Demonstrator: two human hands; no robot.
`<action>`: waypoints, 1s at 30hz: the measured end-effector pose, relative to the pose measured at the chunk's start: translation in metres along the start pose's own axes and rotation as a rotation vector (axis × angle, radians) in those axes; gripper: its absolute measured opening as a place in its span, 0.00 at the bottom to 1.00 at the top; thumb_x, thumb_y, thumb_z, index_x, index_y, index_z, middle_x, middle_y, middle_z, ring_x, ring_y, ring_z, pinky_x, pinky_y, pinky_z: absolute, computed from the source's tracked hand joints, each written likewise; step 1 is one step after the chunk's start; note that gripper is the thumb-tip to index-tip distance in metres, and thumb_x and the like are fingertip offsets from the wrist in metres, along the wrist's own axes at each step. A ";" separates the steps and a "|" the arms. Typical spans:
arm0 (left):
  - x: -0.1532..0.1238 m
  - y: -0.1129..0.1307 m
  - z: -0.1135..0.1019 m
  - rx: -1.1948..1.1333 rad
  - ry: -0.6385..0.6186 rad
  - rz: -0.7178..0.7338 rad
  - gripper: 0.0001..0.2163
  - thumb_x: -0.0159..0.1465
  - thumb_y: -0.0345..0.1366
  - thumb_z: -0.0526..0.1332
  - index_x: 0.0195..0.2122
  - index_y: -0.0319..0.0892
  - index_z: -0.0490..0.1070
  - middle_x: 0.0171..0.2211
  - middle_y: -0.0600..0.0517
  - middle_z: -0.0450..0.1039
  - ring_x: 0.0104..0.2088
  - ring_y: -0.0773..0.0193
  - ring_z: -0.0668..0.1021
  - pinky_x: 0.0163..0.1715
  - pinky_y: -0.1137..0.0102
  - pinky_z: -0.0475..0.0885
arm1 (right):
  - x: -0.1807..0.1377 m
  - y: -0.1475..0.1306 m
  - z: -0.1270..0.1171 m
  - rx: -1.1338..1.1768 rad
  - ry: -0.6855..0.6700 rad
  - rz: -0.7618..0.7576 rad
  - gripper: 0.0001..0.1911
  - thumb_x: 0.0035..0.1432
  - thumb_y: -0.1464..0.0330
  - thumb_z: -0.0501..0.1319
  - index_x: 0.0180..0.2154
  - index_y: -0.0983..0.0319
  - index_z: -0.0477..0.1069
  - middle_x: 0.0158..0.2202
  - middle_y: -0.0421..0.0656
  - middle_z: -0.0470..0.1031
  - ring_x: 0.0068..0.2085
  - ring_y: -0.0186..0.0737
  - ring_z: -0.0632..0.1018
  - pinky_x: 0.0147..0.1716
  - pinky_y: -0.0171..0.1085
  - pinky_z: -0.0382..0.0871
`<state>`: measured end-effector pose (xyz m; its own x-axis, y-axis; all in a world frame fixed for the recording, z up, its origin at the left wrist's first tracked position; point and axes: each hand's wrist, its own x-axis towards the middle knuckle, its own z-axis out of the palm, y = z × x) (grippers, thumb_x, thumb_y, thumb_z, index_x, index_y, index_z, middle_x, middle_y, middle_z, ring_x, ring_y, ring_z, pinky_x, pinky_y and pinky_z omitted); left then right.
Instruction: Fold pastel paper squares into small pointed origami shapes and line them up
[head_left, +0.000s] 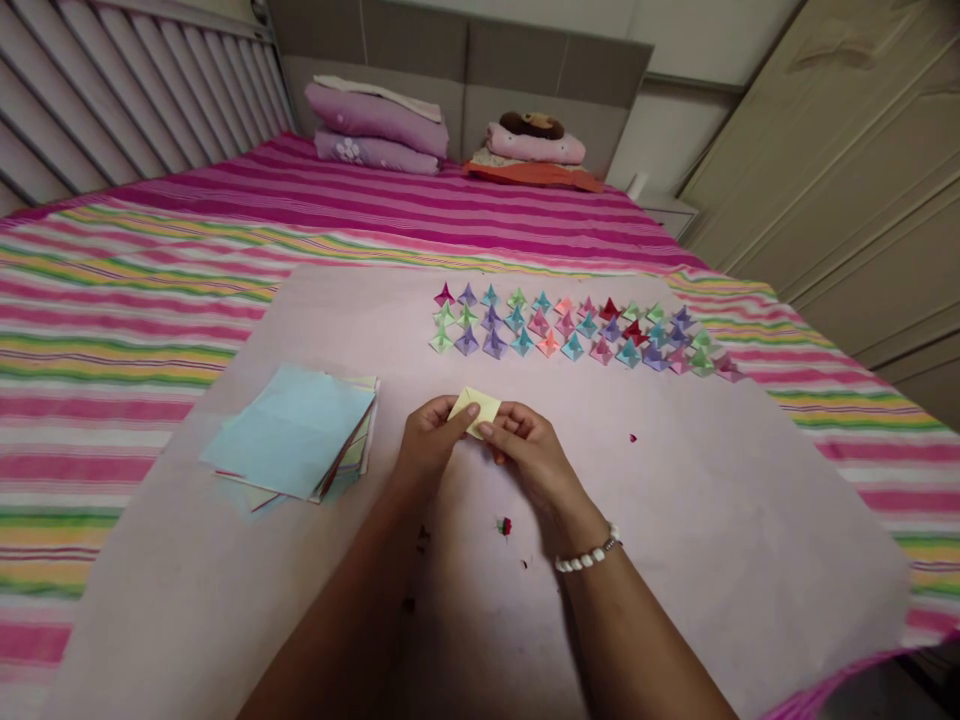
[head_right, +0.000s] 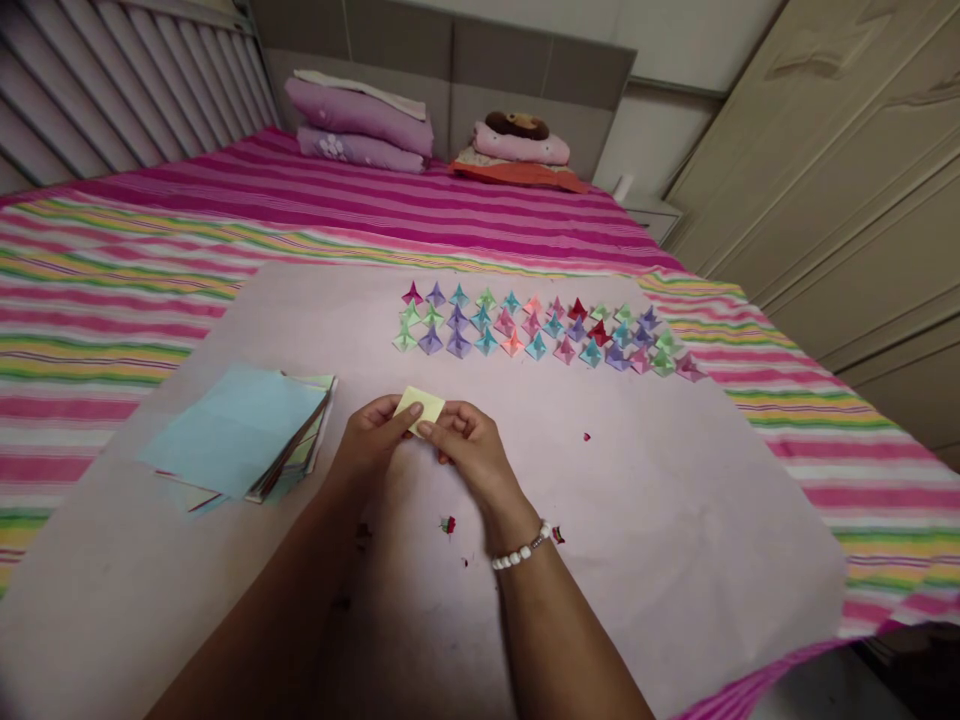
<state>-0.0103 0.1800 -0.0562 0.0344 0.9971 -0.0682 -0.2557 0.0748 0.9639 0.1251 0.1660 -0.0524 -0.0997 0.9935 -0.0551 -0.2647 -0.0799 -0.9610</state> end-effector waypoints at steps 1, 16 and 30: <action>0.000 0.001 0.000 0.011 -0.002 0.005 0.14 0.51 0.43 0.68 0.32 0.38 0.77 0.22 0.55 0.72 0.23 0.69 0.71 0.26 0.74 0.65 | 0.000 -0.001 0.000 0.030 0.025 -0.022 0.18 0.43 0.64 0.71 0.39 0.60 0.75 0.23 0.35 0.71 0.21 0.29 0.68 0.21 0.31 0.59; -0.001 0.006 0.000 -0.002 -0.131 -0.049 0.17 0.49 0.40 0.69 0.39 0.39 0.77 0.28 0.50 0.78 0.26 0.67 0.76 0.25 0.74 0.71 | -0.001 -0.009 -0.003 0.089 0.179 -0.066 0.09 0.42 0.68 0.70 0.30 0.60 0.76 0.20 0.35 0.72 0.21 0.32 0.70 0.24 0.34 0.66; 0.000 0.000 0.000 -0.075 -0.090 -0.083 0.07 0.48 0.35 0.68 0.28 0.40 0.78 0.26 0.51 0.78 0.26 0.66 0.77 0.28 0.71 0.72 | -0.001 -0.009 -0.003 0.119 0.147 -0.051 0.03 0.42 0.72 0.66 0.25 0.60 0.76 0.19 0.37 0.74 0.22 0.33 0.72 0.27 0.35 0.66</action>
<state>-0.0108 0.1797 -0.0560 0.1441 0.9822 -0.1205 -0.3198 0.1614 0.9336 0.1309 0.1657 -0.0443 0.0554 0.9970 -0.0548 -0.3781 -0.0298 -0.9253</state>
